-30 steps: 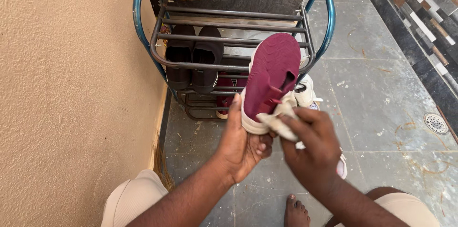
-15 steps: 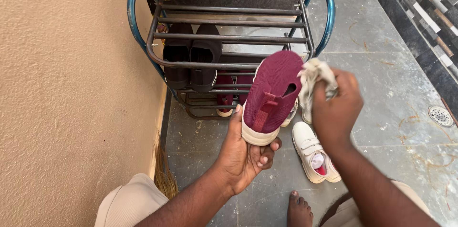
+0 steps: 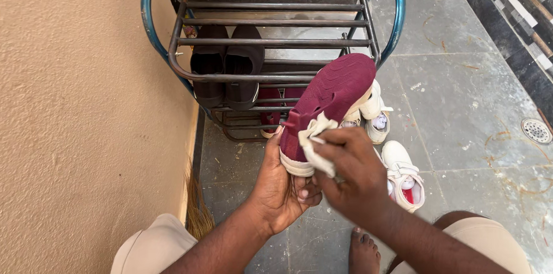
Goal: The person wipes a maroon slip-on shoe with a white cloth, then places it on a metal shoe rack. They then pick up a white sneaker and wipe its exterior and interior with the same cloth.
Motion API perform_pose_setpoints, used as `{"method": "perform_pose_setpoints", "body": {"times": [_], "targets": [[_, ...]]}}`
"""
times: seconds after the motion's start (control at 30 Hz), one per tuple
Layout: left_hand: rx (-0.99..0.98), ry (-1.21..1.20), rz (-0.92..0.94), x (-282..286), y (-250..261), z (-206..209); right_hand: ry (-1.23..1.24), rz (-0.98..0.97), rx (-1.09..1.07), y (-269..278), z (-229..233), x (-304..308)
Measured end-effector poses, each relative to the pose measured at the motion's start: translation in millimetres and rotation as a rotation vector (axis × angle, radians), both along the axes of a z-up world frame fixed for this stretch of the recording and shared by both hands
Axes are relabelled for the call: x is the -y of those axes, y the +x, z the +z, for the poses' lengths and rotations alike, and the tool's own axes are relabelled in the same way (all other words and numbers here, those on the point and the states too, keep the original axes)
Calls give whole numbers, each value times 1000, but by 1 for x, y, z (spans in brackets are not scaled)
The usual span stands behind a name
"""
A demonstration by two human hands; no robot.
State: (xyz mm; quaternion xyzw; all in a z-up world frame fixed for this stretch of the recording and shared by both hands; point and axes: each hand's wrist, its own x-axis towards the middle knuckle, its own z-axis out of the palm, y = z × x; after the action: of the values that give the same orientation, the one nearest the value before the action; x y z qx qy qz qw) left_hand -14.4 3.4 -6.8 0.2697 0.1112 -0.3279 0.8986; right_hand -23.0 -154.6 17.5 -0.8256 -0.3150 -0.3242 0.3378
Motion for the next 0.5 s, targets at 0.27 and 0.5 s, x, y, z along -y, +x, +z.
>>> {"method": "perform_pose_setpoints", "body": {"times": [0.27, 0.5], "targets": [[65, -54, -142, 0, -2, 6, 103, -412, 23, 58, -5, 45], [189, -6, -84, 1, 2, 8, 404, -522, -308, 59, -13, 46]]}}
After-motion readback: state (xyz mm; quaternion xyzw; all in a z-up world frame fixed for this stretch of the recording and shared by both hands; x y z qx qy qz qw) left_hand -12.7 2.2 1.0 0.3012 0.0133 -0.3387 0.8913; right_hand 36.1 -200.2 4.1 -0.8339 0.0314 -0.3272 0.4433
